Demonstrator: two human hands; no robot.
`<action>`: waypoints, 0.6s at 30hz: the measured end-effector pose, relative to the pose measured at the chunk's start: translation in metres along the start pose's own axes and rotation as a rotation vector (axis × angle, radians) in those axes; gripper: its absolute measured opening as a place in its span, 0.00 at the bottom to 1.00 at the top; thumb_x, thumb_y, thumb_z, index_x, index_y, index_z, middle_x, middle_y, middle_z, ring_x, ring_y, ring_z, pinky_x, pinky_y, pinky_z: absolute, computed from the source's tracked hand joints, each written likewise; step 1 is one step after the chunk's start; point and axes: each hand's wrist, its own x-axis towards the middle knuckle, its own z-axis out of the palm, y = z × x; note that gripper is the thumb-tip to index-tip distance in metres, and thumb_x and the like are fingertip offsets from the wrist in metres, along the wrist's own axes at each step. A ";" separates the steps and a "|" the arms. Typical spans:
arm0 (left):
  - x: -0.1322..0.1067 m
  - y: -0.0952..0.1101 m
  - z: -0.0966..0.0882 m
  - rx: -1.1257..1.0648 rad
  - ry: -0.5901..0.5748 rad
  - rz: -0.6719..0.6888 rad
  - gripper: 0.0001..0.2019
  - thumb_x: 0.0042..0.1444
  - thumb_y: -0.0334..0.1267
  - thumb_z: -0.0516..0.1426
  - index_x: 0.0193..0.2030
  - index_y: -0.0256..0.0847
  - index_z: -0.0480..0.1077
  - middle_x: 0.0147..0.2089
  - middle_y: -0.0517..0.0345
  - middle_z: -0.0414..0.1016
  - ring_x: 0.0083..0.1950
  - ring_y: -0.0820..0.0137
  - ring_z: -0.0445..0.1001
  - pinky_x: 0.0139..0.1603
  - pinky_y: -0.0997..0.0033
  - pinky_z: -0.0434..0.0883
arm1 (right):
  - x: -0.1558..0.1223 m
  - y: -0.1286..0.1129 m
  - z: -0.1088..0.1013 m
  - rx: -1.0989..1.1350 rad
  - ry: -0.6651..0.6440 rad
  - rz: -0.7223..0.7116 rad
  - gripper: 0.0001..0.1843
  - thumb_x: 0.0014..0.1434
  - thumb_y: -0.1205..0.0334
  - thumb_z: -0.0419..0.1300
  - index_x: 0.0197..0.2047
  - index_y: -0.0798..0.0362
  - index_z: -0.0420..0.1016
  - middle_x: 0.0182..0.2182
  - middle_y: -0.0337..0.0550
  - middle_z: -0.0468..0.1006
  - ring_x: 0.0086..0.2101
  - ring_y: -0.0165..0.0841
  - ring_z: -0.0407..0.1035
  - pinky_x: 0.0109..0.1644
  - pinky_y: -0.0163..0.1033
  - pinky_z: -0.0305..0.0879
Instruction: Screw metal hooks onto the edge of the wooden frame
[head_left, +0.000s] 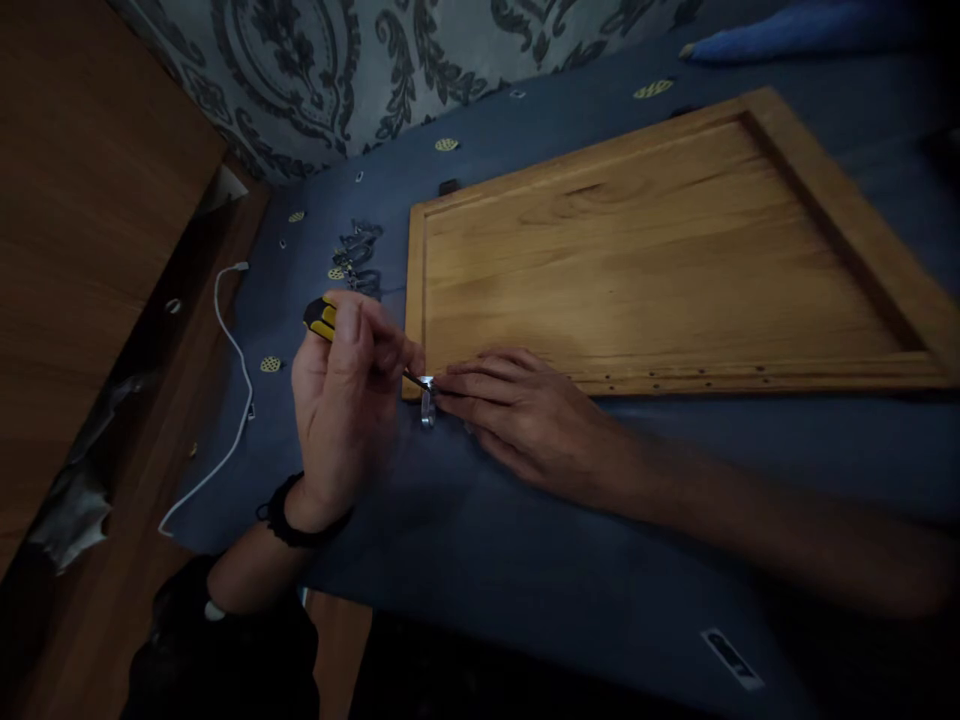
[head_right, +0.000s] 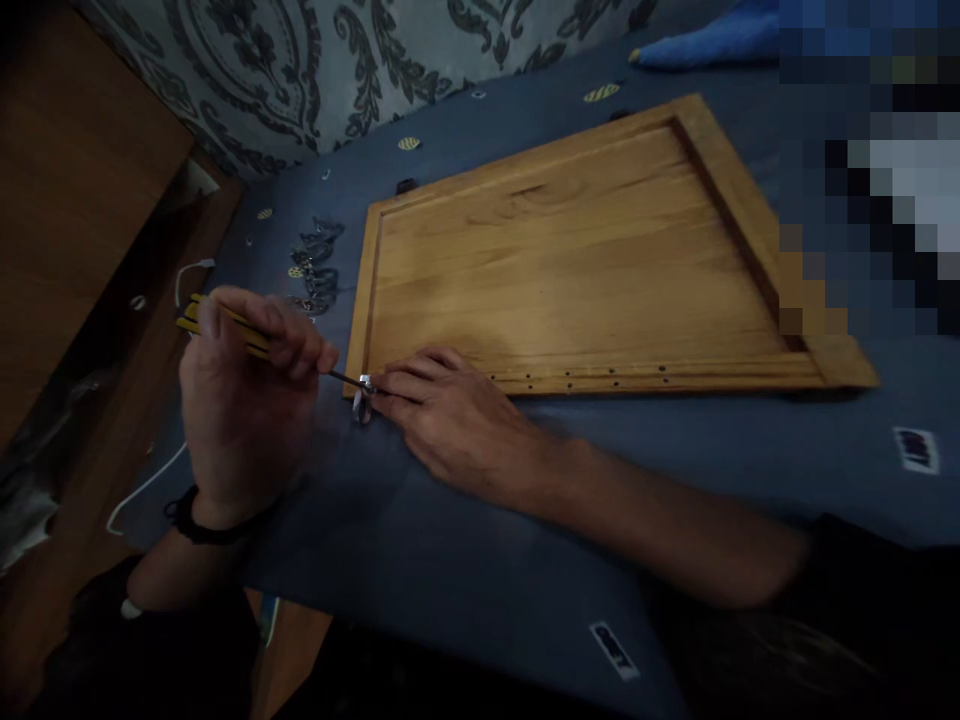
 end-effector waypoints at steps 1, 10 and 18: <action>0.000 0.000 0.000 -0.011 -0.001 0.009 0.17 0.58 0.49 0.68 0.29 0.40 0.70 0.26 0.65 0.57 0.27 0.76 0.57 0.31 0.74 0.68 | 0.000 0.000 0.000 0.000 -0.005 0.005 0.20 0.69 0.70 0.50 0.55 0.57 0.80 0.53 0.51 0.83 0.54 0.43 0.74 0.60 0.55 0.70; 0.000 -0.001 -0.001 -0.005 -0.029 0.016 0.18 0.58 0.50 0.67 0.29 0.39 0.70 0.26 0.65 0.57 0.27 0.76 0.58 0.31 0.75 0.68 | 0.000 -0.001 0.000 -0.014 -0.012 0.002 0.19 0.71 0.70 0.50 0.56 0.59 0.79 0.54 0.50 0.82 0.55 0.42 0.73 0.61 0.51 0.67; 0.000 -0.001 0.000 -0.017 -0.034 0.020 0.17 0.58 0.49 0.68 0.29 0.39 0.71 0.25 0.65 0.56 0.25 0.77 0.57 0.30 0.75 0.69 | 0.000 -0.001 0.000 -0.020 -0.009 0.001 0.19 0.71 0.69 0.49 0.56 0.58 0.79 0.55 0.50 0.82 0.55 0.41 0.73 0.61 0.50 0.66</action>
